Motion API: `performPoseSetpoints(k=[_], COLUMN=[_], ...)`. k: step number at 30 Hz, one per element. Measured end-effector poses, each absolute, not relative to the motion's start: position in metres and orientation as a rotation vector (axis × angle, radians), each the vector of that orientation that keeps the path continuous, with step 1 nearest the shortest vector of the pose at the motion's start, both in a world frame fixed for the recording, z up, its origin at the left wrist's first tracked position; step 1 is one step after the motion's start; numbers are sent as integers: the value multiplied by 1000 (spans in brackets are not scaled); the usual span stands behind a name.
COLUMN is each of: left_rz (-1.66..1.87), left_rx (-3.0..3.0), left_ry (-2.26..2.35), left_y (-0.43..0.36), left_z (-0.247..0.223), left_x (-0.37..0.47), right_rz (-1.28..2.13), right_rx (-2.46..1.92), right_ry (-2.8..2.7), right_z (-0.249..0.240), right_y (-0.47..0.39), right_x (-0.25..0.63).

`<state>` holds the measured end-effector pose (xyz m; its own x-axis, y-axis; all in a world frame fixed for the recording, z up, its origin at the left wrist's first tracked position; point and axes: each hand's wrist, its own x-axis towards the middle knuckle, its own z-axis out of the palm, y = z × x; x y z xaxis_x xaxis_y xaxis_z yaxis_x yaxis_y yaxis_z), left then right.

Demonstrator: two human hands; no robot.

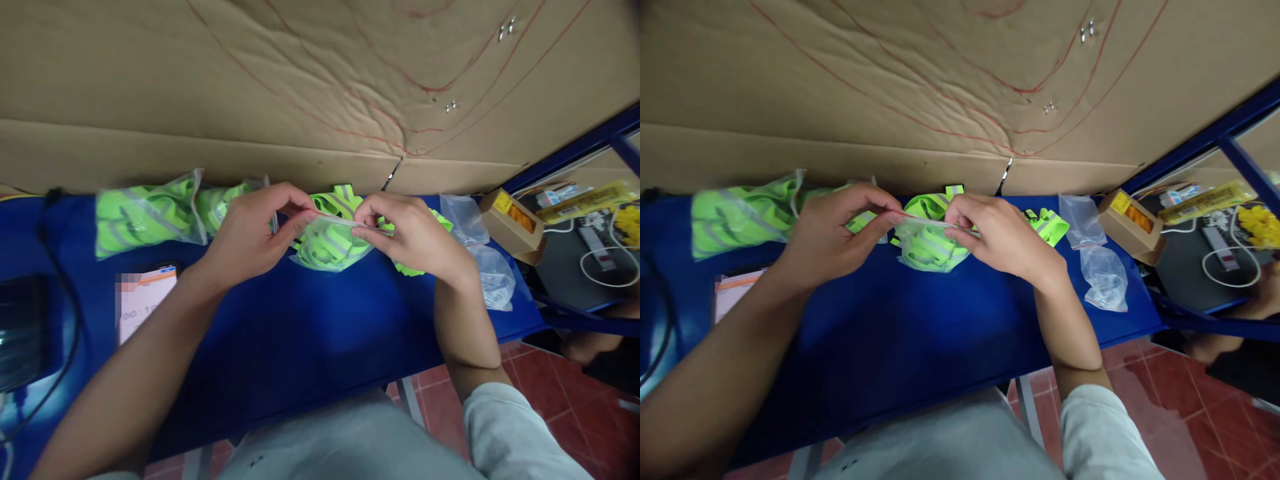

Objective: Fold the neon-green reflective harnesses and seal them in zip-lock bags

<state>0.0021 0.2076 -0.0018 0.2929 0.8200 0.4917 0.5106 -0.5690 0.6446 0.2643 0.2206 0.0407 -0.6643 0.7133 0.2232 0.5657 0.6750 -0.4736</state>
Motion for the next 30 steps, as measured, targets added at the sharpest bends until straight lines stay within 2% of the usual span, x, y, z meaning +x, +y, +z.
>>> performPoseSetpoints(k=[12, 19, 25, 30], left_rz=[1198, 1114, 1220, 1171], left_rx=[2149, 2158, 2245, 2193], left_ry=[937, 890, 855, 851], left_y=[207, 204, 202, 201], left_z=[-4, -4, -12, -11], left_x=[5, 9, 17, 17], right_rz=[540, 538, 508, 535], right_rx=[-876, -761, -657, -716], right_ry=[-2508, -2489, -2471, -2434], right_z=[42, 34, 30, 32], right_y=[218, 218, 217, 215], right_x=[261, 252, 249, 248])
